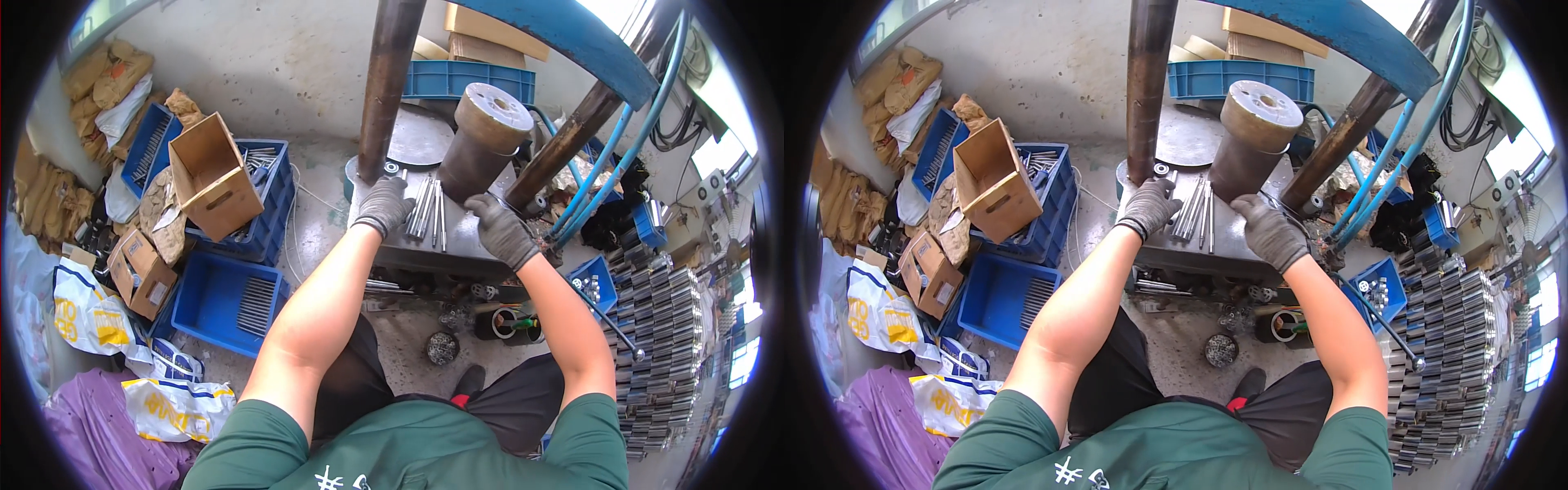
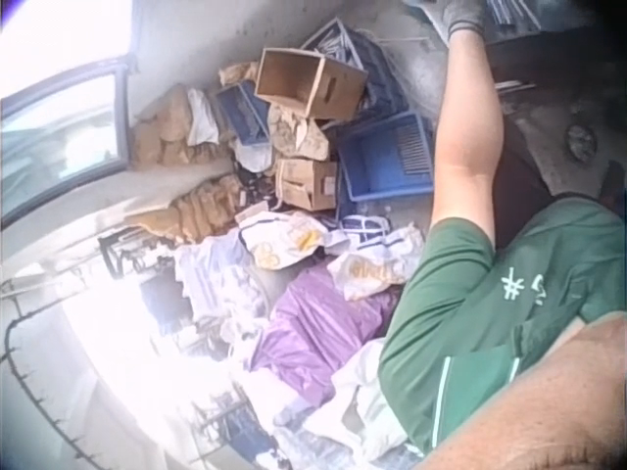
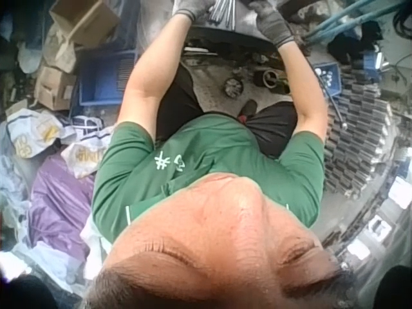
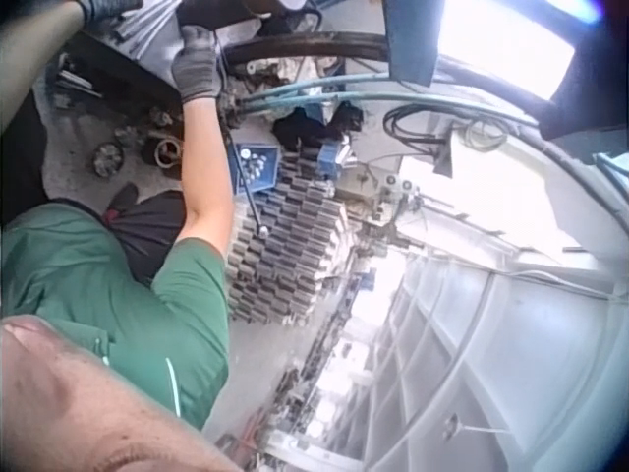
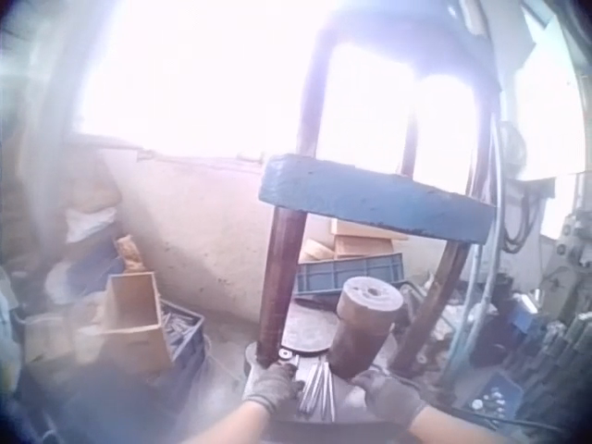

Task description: The person picks metal rods from blue plastic bins and places them onto a large metal machine base, manipulating the rods by hand to align them with fixed posts on the machinery.

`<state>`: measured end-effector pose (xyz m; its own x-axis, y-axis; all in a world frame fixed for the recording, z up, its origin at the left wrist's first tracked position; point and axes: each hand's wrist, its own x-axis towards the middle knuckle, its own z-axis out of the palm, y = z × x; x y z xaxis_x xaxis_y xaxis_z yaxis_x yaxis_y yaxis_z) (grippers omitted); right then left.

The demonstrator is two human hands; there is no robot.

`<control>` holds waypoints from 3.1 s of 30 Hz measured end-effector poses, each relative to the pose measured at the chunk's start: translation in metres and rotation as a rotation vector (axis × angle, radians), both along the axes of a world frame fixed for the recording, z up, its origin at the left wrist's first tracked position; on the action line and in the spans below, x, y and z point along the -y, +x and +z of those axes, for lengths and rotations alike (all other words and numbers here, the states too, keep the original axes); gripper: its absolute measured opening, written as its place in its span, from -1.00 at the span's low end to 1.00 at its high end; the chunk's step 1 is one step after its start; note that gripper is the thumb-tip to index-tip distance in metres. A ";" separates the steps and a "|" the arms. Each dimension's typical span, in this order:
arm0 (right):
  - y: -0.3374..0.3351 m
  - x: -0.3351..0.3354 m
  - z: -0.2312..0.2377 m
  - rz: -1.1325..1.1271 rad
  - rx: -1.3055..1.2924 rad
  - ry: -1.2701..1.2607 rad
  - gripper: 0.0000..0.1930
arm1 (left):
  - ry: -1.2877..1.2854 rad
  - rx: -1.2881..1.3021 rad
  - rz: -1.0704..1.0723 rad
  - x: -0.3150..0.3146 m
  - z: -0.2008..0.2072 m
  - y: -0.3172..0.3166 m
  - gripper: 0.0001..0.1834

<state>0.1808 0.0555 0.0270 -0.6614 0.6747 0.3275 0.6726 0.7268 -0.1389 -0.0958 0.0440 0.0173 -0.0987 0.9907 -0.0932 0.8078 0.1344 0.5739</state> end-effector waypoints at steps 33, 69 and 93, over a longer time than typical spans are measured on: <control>0.093 -0.036 -0.010 -0.569 -0.599 -0.230 -0.63 | -0.082 -0.261 0.001 0.014 0.000 -0.025 -0.43; -0.003 0.056 -0.042 -0.251 0.003 -0.251 -0.80 | 0.334 0.889 0.083 -0.024 -0.049 -0.009 -0.69; 0.147 0.157 0.022 -0.306 -0.558 0.199 -0.79 | 0.271 -0.042 -0.566 0.004 -0.077 0.130 -0.39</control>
